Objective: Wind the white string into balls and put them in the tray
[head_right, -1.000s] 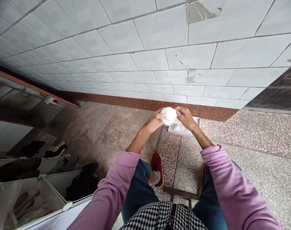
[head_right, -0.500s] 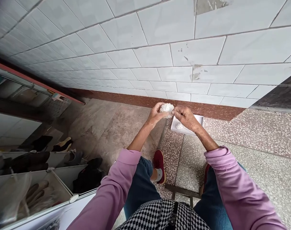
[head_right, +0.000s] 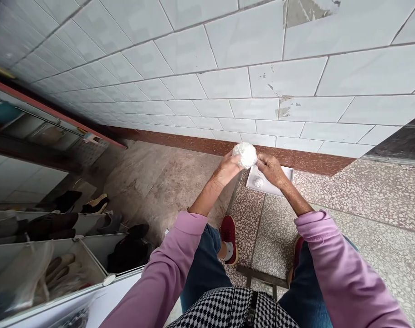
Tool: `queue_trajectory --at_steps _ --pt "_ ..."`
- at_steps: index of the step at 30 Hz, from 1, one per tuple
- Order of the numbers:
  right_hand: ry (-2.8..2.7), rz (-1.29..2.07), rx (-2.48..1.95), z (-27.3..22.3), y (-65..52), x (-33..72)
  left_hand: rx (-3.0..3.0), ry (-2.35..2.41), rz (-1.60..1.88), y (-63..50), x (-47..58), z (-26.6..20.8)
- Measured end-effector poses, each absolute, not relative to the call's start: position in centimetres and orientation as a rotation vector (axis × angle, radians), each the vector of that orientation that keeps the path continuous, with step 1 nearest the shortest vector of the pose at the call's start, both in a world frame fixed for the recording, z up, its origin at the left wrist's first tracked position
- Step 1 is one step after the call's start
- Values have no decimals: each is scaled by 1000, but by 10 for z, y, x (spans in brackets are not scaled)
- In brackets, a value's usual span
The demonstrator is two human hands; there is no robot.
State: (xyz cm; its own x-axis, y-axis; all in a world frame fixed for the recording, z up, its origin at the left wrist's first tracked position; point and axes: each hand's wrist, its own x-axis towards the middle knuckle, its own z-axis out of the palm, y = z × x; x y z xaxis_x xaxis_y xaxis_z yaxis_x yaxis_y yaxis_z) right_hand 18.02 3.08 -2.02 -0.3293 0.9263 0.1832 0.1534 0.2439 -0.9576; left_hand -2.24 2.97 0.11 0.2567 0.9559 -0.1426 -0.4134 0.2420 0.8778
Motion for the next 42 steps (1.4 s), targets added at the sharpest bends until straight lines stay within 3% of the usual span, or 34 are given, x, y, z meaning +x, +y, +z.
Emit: queue_trajectory --at_steps 9,19,26,33,37,42 --pt "-1840 1203 -907 7 11 175 1145 1236 1165 39 -35 -14" --pt "-1521 1171 -1057 2 34 201 1051 895 736 23 -28 -2" --pt "-1639 1106 -1058 -13 32 190 800 788 1001 27 -25 -3" --pt "-1864 1283 -903 -8 12 170 921 1143 1209 41 -33 -18" --pt "-1757 1239 -936 1 19 181 1140 1318 1064 39 -39 -18" --pt "-1620 1183 -1027 0 33 198 1218 1039 742 30 -36 -12"
